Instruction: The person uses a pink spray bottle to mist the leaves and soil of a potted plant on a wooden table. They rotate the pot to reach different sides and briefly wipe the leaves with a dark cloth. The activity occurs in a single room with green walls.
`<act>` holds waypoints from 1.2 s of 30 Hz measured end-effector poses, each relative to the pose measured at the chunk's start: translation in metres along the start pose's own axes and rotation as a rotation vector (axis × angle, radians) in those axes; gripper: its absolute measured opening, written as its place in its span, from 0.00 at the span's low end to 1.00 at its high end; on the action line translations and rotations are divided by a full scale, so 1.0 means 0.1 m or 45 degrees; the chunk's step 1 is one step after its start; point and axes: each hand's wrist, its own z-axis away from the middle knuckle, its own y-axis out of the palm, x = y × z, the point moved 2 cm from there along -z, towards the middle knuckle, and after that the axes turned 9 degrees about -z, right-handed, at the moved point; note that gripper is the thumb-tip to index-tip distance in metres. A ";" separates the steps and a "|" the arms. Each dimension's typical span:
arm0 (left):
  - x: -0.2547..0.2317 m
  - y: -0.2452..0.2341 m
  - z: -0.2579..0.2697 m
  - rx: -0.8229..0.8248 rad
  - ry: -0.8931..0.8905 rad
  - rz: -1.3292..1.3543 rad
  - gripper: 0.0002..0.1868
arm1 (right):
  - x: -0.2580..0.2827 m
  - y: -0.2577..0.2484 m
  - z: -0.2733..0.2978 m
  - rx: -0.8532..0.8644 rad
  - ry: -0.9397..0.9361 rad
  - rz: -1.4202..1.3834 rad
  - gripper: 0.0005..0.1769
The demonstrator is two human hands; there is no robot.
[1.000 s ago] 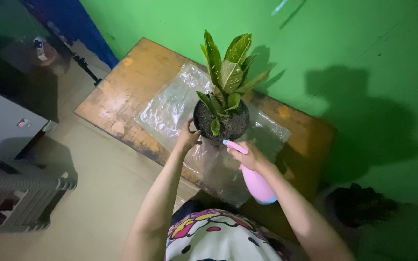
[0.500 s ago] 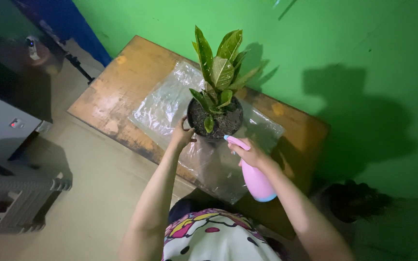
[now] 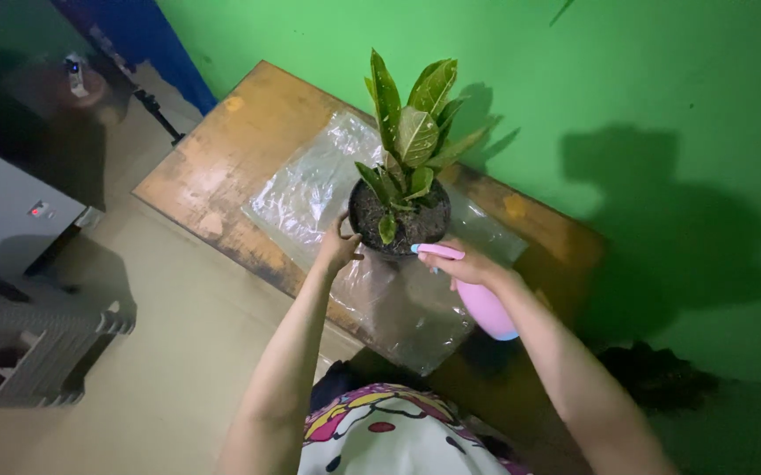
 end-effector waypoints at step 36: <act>0.31 0.03 -0.22 -0.043 0.012 0.193 0.44 | 0.32 0.13 0.40 -0.209 0.103 0.059 0.26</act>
